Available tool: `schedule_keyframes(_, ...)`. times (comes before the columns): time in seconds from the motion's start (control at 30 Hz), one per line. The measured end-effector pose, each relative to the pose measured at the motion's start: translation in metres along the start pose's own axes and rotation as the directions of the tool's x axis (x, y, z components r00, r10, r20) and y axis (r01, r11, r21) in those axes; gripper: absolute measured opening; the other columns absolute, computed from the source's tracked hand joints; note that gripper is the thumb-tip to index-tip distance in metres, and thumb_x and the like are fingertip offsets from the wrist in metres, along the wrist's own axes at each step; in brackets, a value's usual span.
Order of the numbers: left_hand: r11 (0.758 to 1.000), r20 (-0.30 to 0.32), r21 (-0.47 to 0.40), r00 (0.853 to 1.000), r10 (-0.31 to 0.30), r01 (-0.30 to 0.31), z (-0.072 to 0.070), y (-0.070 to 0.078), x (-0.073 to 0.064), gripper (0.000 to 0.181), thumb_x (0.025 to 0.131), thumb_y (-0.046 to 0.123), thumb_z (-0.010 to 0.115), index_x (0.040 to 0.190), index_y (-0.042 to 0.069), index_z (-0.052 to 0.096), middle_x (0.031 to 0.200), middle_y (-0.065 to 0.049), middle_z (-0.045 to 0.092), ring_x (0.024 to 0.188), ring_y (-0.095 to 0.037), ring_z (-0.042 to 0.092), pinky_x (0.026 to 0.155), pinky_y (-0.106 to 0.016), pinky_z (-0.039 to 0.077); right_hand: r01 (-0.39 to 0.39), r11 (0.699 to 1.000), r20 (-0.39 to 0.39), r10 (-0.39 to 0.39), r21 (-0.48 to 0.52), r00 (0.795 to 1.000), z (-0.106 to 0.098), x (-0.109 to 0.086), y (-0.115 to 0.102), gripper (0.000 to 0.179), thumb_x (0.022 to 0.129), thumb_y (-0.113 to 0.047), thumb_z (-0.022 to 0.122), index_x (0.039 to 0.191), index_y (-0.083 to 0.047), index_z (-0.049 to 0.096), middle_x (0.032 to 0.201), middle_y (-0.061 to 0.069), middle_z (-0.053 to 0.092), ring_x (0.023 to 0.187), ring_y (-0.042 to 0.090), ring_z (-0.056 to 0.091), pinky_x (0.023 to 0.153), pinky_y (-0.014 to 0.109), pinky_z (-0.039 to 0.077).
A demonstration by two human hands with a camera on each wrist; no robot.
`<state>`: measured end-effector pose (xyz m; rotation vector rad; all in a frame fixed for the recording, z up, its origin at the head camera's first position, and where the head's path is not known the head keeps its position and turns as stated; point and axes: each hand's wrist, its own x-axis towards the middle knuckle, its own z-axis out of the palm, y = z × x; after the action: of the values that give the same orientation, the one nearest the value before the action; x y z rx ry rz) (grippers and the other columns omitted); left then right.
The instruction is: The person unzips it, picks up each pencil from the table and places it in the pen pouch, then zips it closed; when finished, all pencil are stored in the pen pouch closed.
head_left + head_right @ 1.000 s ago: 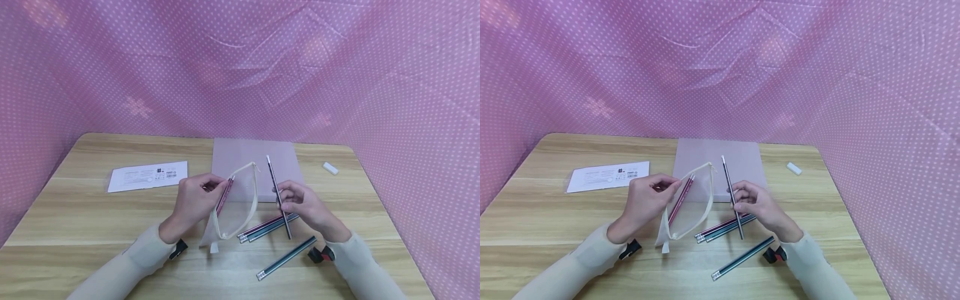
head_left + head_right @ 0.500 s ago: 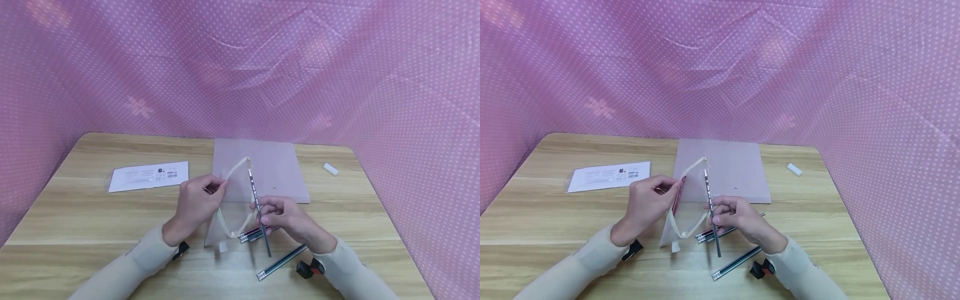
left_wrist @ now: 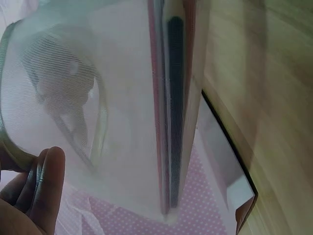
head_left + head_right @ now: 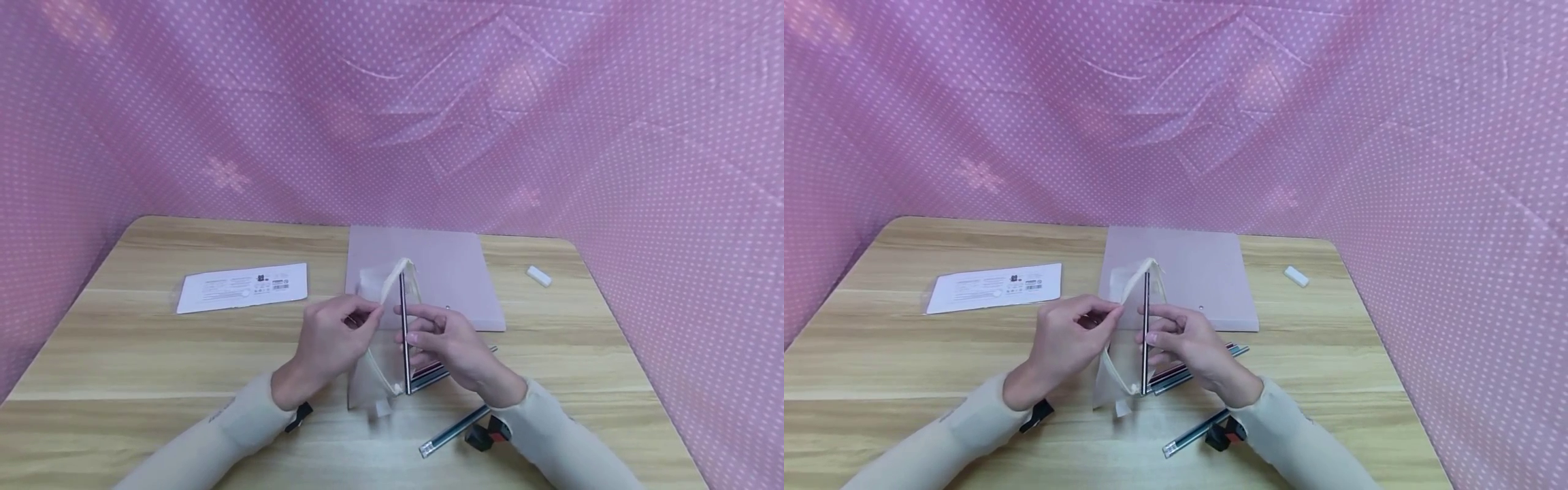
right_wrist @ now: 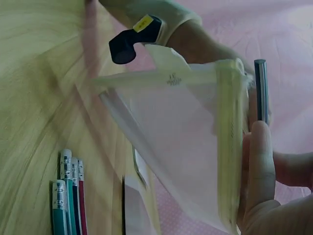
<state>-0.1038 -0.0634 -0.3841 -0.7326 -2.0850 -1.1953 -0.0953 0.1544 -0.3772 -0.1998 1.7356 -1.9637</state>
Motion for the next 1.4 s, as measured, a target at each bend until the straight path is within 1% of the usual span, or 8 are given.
schedule_keyframes(0.27, 1.000, 0.027, -0.016, 0.999, -0.022, 0.023, 0.001, 0.003, -0.003, 0.006, 0.080, 0.005, 0.082, 0.083, 0.005, 0.077, 0.076, -0.006, 0.077, 0.060, -0.009, 0.068, 0.055, -0.014, 0.055, 0.012, 0.998, -0.012, -0.013, -0.067, 1.000, 0.009, 0.007, 0.003, 0.054, 0.096, 0.004, 0.058, 0.148, 0.005, 0.043, 0.101, 0.002, 0.070, 0.081, 0.011, 0.072, 0.067, 0.027, 0.064)
schedule_keyframes(0.6, 0.974, 0.101, -0.112, 0.978, -0.185, 0.196, -0.001, 0.008, -0.003, 0.005, 0.083, 0.007, 0.082, 0.087, 0.006, 0.079, 0.081, -0.007, 0.079, 0.064, -0.008, 0.070, 0.057, -0.015, 0.057, -0.034, 0.967, -0.028, 0.027, -0.251, 0.999, 0.011, 0.015, 0.013, 0.050, 0.097, 0.002, 0.060, 0.146, 0.002, 0.049, 0.099, 0.009, 0.068, 0.063, 0.010, 0.064, 0.058, 0.024, 0.060)
schedule_keyframes(0.73, 0.956, 0.133, -0.141, 0.962, -0.238, 0.256, -0.003, 0.010, -0.002, 0.004, 0.085, 0.009, 0.081, 0.088, 0.007, 0.080, 0.081, -0.006, 0.079, 0.063, -0.005, 0.068, 0.055, -0.018, 0.057, -0.036, 0.968, -0.074, 0.019, -0.249, 0.997, 0.014, 0.018, 0.017, 0.054, 0.097, -0.002, 0.063, 0.148, 0.002, 0.046, 0.113, 0.020, 0.071, 0.066, 0.010, 0.067, 0.058, 0.026, 0.061)
schedule_keyframes(0.87, 0.959, 0.126, -0.128, 0.963, -0.236, 0.252, -0.004, 0.008, -0.001, 0.004, 0.086, 0.009, 0.079, 0.089, 0.007, 0.080, 0.080, -0.005, 0.079, 0.062, -0.005, 0.067, 0.054, -0.018, 0.057, 0.002, 0.955, -0.098, -0.033, -0.297, 0.995, 0.016, 0.017, 0.017, 0.052, 0.096, -0.005, 0.067, 0.145, 0.001, 0.052, 0.132, 0.024, 0.066, 0.086, 0.017, 0.076, 0.067, 0.032, 0.065)
schedule_keyframes(1.07, 0.968, 0.090, -0.084, 0.969, -0.231, 0.238, -0.007, 0.001, 0.003, 0.004, 0.084, 0.007, 0.081, 0.087, 0.005, 0.079, 0.078, -0.007, 0.078, 0.062, -0.008, 0.069, 0.056, -0.016, 0.057, 0.061, 0.934, -0.113, -0.107, -0.352, 0.988, 0.009, 0.008, 0.009, 0.043, 0.097, -0.012, 0.068, 0.135, 0.004, 0.060, 0.130, 0.024, 0.068, 0.104, 0.027, 0.075, 0.074, 0.036, 0.065)
schedule_keyframes(1.17, 0.965, 0.086, -0.078, 0.966, -0.245, 0.252, -0.008, -0.001, 0.005, 0.005, 0.084, 0.008, 0.081, 0.087, 0.005, 0.079, 0.078, -0.008, 0.078, 0.063, -0.009, 0.069, 0.056, -0.017, 0.058, 0.119, 0.949, -0.111, -0.157, -0.290, 0.981, 0.004, 0.003, 0.005, 0.038, 0.098, -0.013, 0.066, 0.130, 0.007, 0.062, 0.126, 0.026, 0.069, 0.103, 0.022, 0.076, 0.078, 0.039, 0.065)
schedule_keyframes(1.27, 0.959, 0.086, -0.086, 0.961, -0.265, 0.272, -0.009, -0.002, 0.006, 0.007, 0.085, 0.010, 0.081, 0.088, 0.004, 0.079, 0.079, -0.008, 0.078, 0.064, -0.009, 0.070, 0.057, -0.018, 0.059, 0.210, 0.948, -0.139, -0.248, -0.238, 0.959, -0.005, -0.002, 0.004, 0.032, 0.098, -0.012, 0.064, 0.122, 0.010, 0.064, 0.114, 0.020, 0.075, 0.097, 0.016, 0.076, 0.076, 0.039, 0.065)
schedule_keyframes(1.4, 0.955, 0.065, -0.088, 0.959, -0.277, 0.282, -0.012, -0.003, 0.008, 0.007, 0.085, 0.010, 0.081, 0.087, 0.004, 0.079, 0.079, -0.008, 0.078, 0.064, -0.010, 0.070, 0.057, -0.019, 0.059, 0.271, 0.899, -0.172, -0.343, -0.343, 0.923, -0.021, -0.006, 0.007, 0.018, 0.095, -0.008, 0.065, 0.106, 0.006, 0.065, 0.092, 0.003, 0.072, 0.079, 0.008, 0.069, 0.065, 0.027, 0.062)
